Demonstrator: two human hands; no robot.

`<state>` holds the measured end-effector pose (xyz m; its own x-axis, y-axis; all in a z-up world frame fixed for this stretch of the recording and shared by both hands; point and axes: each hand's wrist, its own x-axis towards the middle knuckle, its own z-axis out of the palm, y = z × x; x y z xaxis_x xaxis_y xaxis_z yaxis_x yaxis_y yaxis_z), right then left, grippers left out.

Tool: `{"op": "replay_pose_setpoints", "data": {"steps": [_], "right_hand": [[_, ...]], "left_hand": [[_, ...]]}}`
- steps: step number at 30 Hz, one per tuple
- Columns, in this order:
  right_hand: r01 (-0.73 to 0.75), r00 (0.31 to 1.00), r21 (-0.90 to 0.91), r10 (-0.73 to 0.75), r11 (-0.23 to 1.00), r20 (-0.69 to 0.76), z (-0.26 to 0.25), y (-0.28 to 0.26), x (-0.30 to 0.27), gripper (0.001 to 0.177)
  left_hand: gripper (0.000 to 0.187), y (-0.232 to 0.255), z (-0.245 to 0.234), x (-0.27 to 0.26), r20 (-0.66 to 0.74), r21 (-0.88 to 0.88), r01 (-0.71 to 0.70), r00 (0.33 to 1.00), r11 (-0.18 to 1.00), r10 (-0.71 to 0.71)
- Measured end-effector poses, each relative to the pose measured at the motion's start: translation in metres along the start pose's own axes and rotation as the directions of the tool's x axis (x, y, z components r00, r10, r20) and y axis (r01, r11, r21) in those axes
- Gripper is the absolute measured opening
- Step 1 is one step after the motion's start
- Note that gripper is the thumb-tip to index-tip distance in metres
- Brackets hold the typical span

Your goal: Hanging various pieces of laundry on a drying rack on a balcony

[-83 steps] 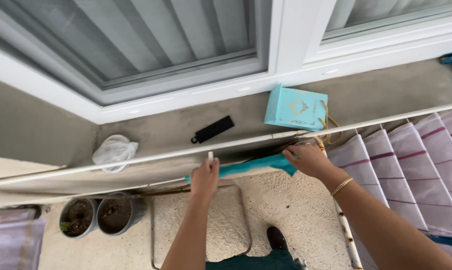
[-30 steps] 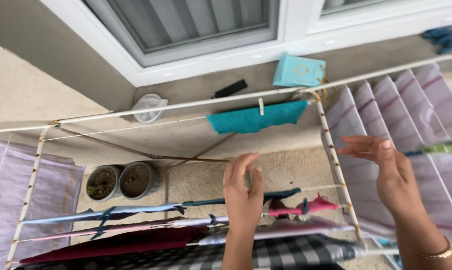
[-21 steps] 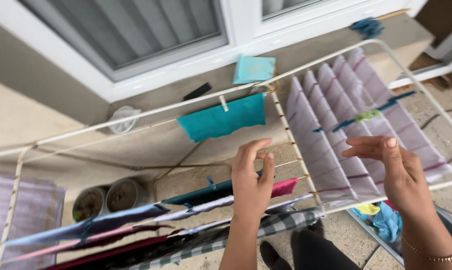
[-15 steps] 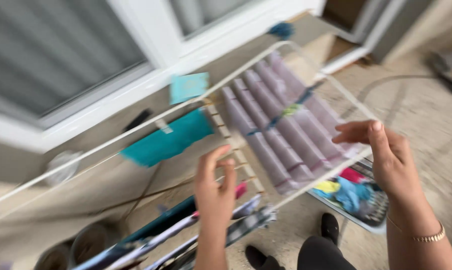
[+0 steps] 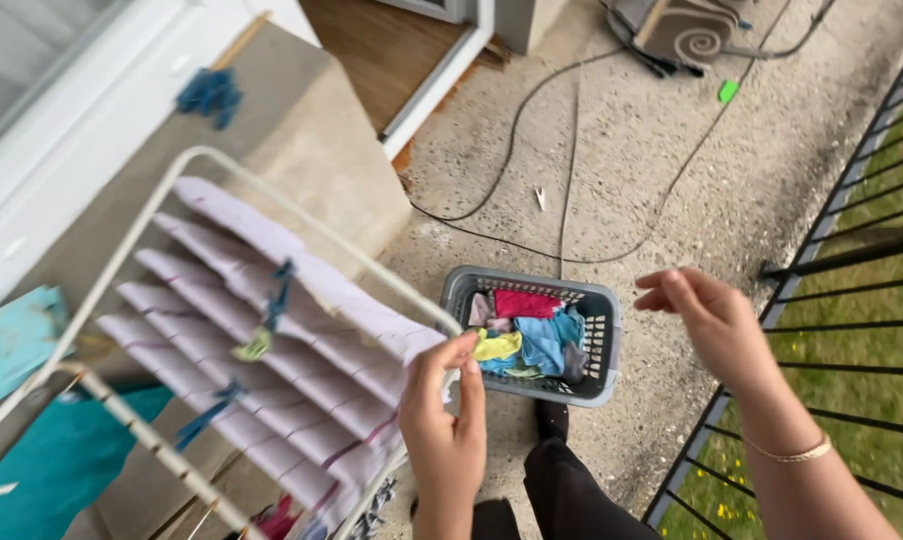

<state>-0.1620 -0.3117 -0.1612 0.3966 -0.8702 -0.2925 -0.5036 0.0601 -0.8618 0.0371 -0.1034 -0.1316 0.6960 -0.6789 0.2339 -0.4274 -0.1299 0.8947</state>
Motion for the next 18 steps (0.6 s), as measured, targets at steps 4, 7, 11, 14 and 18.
{"op": "replay_pose_setpoints", "data": {"steps": [4,7,11,14,18], "right_hand": [[-0.255,0.961,-0.195,0.27,0.947,0.056,0.008,0.071,0.044,0.035],[-0.366,0.925,-0.194,0.379,0.91,0.032,0.019,0.116,0.07,0.035],[-0.479,0.873,-0.227,0.488,0.848,-0.018,0.051,0.211,0.111,0.037],[-0.595,0.793,-0.226,0.61,0.771,-0.008,0.089,0.3,0.139,0.038],[-0.655,0.696,-0.33,0.713,0.68,0.085,0.154,0.456,0.167,0.037]], "left_hand": [[0.02,-0.02,0.056,0.006,0.093,0.007,0.058,0.994,0.998,-0.059],[0.02,-0.055,0.092,0.009,0.105,0.031,0.172,0.979,0.985,-0.174],[0.021,-0.122,0.143,0.007,0.178,0.036,0.255,0.95,0.966,-0.257],[0.022,-0.175,0.18,0.003,0.223,0.055,0.27,0.935,0.961,-0.275],[0.027,-0.242,0.221,-0.015,0.237,0.174,0.451,0.843,0.875,-0.482]]}}
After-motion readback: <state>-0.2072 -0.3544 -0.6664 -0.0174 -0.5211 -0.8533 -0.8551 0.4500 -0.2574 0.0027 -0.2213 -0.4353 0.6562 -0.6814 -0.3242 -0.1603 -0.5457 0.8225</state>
